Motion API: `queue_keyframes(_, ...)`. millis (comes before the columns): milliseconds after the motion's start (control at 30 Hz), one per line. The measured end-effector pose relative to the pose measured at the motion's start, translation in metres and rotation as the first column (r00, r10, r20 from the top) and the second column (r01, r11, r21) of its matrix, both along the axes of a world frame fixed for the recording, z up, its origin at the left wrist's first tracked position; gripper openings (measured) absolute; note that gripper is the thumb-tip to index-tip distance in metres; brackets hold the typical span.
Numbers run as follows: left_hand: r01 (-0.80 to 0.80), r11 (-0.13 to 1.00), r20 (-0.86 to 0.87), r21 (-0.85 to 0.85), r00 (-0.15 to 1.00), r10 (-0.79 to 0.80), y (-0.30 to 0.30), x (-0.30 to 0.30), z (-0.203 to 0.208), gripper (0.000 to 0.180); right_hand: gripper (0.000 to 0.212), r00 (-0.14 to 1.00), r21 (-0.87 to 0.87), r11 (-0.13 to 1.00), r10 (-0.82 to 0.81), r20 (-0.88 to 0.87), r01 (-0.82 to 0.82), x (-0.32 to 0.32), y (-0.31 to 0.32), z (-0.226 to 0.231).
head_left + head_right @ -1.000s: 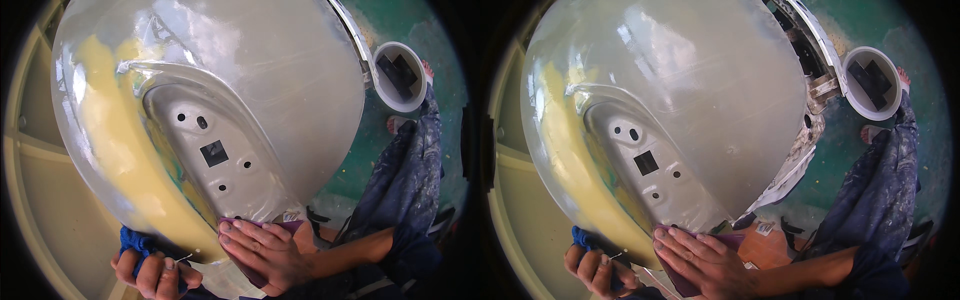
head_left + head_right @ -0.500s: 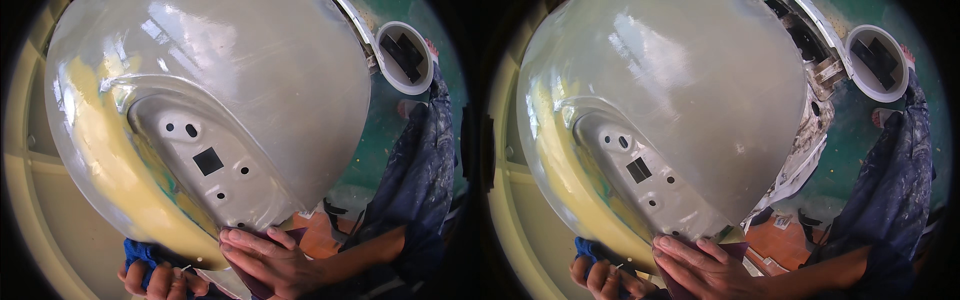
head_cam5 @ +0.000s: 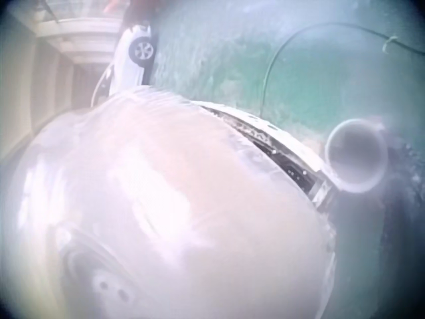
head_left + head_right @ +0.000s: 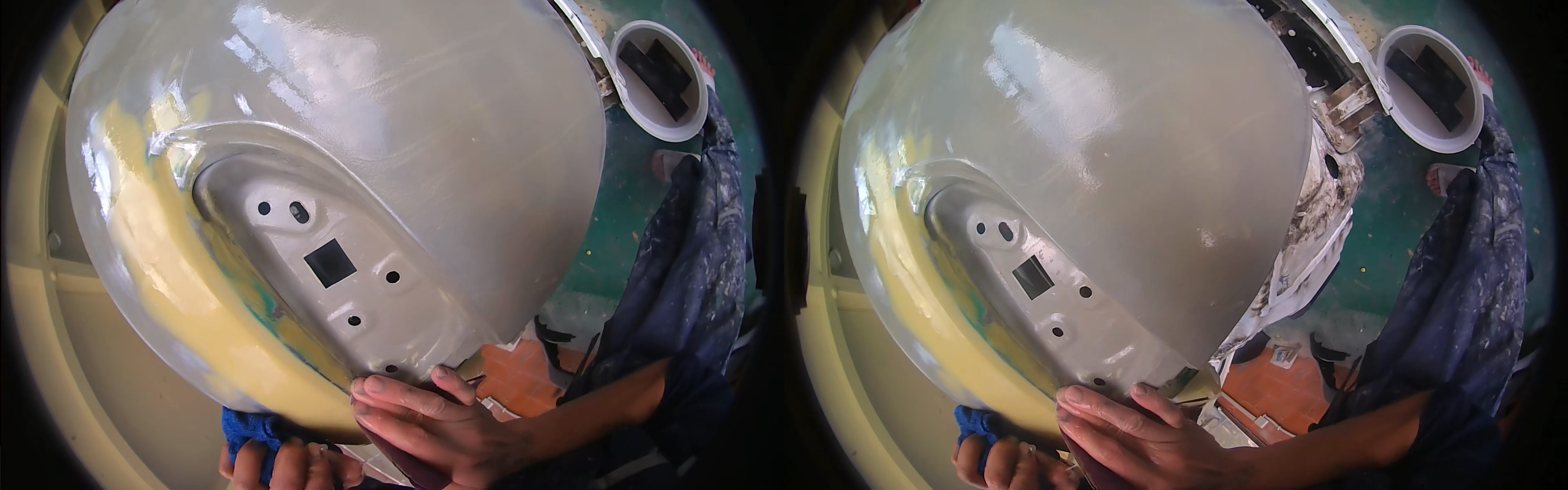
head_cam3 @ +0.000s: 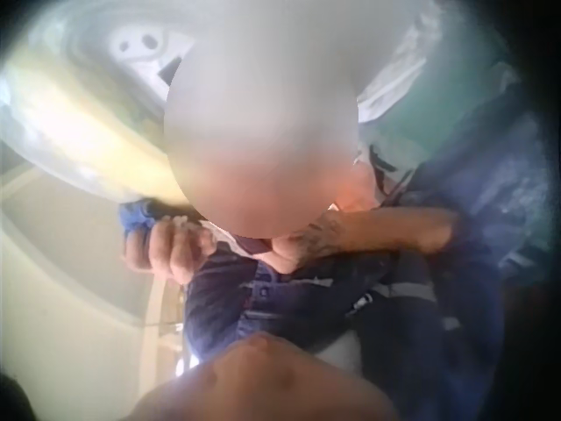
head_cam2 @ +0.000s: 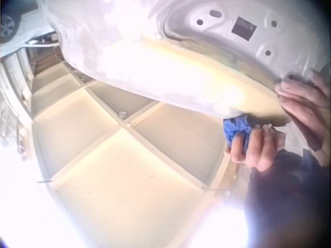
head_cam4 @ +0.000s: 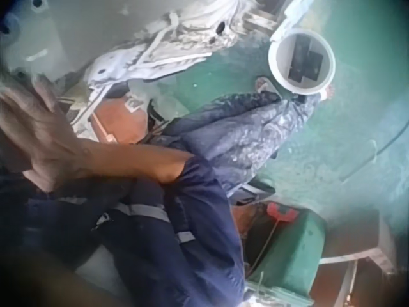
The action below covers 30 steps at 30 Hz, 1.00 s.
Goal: The person sands a detached car trunk lid with a sanding block and sandpaper, smoothing the surface of a yellow filler patch. They wipe the surface with a blue cloth and continue sanding different areas of the lid.
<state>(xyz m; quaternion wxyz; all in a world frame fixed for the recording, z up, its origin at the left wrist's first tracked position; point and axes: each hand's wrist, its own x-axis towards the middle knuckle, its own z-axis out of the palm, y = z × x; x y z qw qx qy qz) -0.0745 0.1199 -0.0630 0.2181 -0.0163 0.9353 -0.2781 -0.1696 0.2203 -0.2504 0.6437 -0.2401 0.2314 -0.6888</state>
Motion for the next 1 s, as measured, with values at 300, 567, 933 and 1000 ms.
queue_keyframes(300,0.026,0.999,-0.004,-0.028,1.0,-0.027,0.003,-0.003,-0.005,0.041,0.038,0.994,-0.002,0.995,-0.099,-0.041,0.099,0.003,0.003,0.001)
queue_keyframes(567,0.051,0.998,-0.02,-0.039,0.998,-0.052,0.008,-0.003,-0.005,0.043,0.042,0.999,-0.007,0.999,-0.032,0.022,0.032,0.001,0.013,-0.005)
queue_keyframes(933,-0.046,0.997,-0.017,-0.055,0.999,0.045,0.015,-0.003,-0.005,0.041,0.046,0.998,0.045,0.999,-0.015,0.066,0.012,0.003,0.007,-0.002)
queue_keyframes(1000,-0.048,0.998,-0.025,-0.049,0.999,0.047,0.013,-0.001,-0.006,0.04,0.046,0.998,0.04,0.998,-0.059,0.038,0.058,0.005,0.006,-0.003)
